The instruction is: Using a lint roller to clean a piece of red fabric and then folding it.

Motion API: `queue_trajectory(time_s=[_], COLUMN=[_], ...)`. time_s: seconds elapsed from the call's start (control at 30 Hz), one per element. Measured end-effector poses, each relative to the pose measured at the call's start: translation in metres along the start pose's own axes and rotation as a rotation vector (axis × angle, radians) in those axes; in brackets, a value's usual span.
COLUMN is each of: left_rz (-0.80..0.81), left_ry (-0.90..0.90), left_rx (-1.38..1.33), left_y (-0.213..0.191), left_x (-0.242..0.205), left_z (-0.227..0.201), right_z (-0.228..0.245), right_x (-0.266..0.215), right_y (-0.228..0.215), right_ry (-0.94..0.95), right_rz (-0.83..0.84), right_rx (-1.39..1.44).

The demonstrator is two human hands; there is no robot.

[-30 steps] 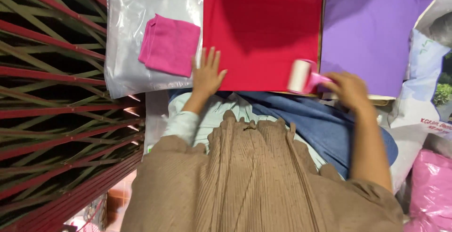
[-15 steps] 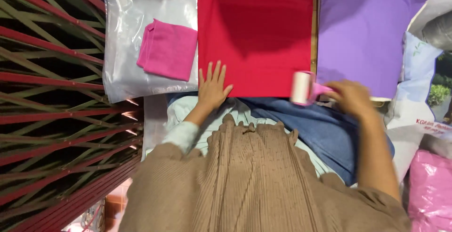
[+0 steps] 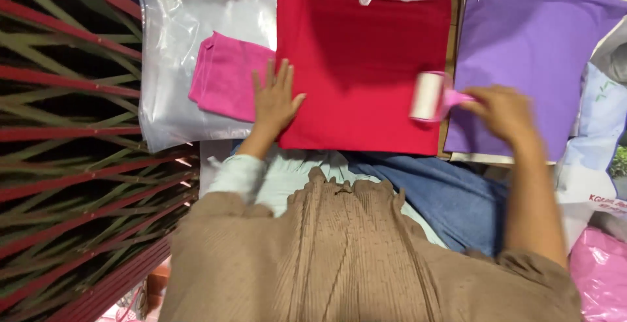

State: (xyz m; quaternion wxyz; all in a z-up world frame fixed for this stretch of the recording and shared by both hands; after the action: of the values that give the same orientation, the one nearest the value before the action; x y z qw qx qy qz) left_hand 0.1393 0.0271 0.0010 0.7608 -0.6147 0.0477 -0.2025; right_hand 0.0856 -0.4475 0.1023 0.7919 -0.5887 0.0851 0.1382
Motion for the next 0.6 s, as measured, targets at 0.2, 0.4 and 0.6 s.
queue_trajectory(time_s=[0.2, 0.4, 0.6], left_rz=[0.251, 0.171, 0.079], left_ry=[-0.01, -0.001, -0.08], left_rx=[-0.113, -0.103, -0.117], left_y=[-0.029, 0.007, -0.043], left_x=[0.08, 0.095, 0.104], left_z=[-0.017, -0.027, 0.027], right_z=[0.084, 0.084, -0.003], right_x=[0.063, 0.097, 0.059], right_y=[-0.017, 0.005, -0.077], right_ry=[-0.213, -0.345, 0.02], right_rz=[-0.083, -0.073, -0.014], right_rx=[0.095, 0.186, -0.123])
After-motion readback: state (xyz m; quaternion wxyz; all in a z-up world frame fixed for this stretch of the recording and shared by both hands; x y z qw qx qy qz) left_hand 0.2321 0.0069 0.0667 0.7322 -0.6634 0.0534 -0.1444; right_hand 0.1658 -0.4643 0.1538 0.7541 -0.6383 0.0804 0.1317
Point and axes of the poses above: each hand's wrist, its own x-axis towards the middle knuckle, its own y-axis out of the palm, z = x × y, the point moved 8 cm from there along x, towards the middle knuckle, and after that the axes turned 12 degrees about x, right-handed, at the moved point
